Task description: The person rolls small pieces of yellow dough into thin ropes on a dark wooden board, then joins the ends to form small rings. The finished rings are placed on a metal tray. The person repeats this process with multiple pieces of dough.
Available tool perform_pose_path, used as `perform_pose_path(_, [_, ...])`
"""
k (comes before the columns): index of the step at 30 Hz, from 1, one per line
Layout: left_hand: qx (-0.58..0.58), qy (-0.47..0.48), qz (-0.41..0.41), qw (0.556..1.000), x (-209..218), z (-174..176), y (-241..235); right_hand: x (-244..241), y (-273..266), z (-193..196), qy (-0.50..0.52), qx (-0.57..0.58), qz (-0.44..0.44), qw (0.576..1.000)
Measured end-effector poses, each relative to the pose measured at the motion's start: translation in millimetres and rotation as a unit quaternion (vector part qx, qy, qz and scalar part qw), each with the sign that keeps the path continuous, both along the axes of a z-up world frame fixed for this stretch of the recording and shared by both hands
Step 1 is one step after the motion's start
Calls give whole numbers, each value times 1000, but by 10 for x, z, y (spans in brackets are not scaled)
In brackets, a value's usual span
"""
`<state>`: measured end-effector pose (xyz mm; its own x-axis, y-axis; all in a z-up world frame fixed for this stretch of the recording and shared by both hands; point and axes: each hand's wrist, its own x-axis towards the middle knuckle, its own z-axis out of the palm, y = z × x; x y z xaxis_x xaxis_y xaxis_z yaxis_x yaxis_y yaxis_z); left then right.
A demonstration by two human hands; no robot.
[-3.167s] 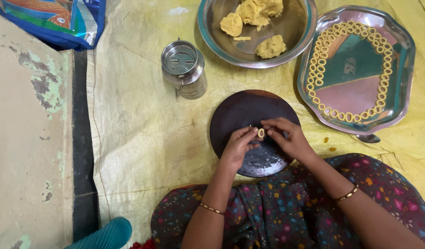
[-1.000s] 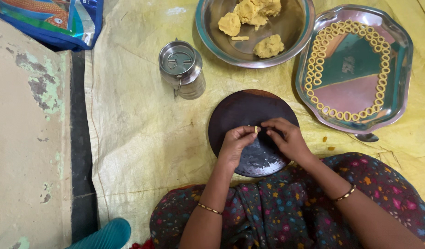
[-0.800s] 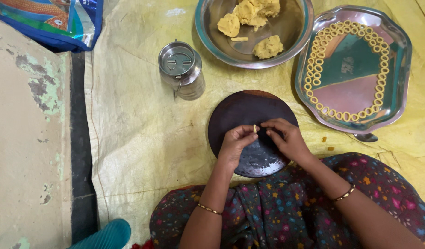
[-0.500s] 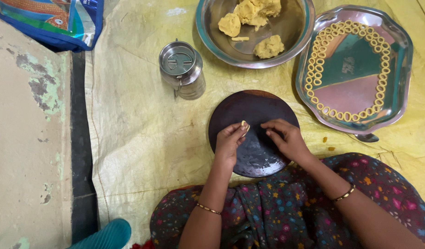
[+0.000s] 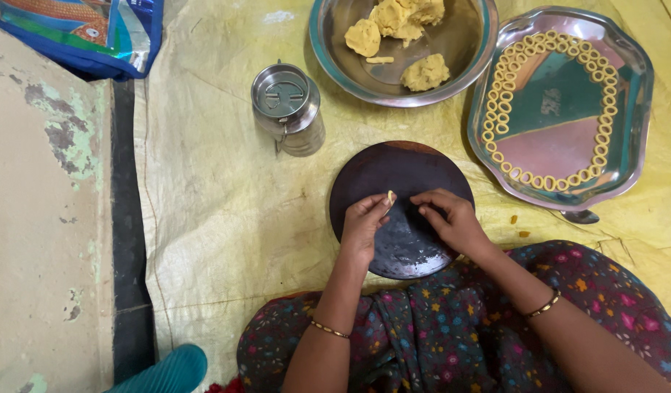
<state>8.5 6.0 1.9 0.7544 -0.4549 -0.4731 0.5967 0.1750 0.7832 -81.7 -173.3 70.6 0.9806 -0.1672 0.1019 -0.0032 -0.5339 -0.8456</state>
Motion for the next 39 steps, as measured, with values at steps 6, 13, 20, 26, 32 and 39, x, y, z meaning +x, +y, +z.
perform_pose_path(6, [24, -88, -3, 996, -53, 4, -36, -14, -23, -162, 8, 45, 6, 999])
perform_pose_path(13, [260, -507, -7, 822, -246, 248, -154, -9, -10, -412, 129, 331, -89, 931])
perform_pose_path(20, [335, -581, -31, 742, -345, 463, -173, -20, -25, -407, 183, 459, -133, 859])
perform_pose_path(26, [322, -587, -11, 743, -341, 516, -157, -8, -11, -308, 184, 513, -113, 831])
perform_pose_path(32, [294, -530, 40, 795, -205, 472, -95, 53, -268, -259, 165, 480, -165, 845])
perform_pose_path(39, [282, -518, 53, 806, -184, 401, -75, 89, -1652, -435, 39, 283, -247, 926])
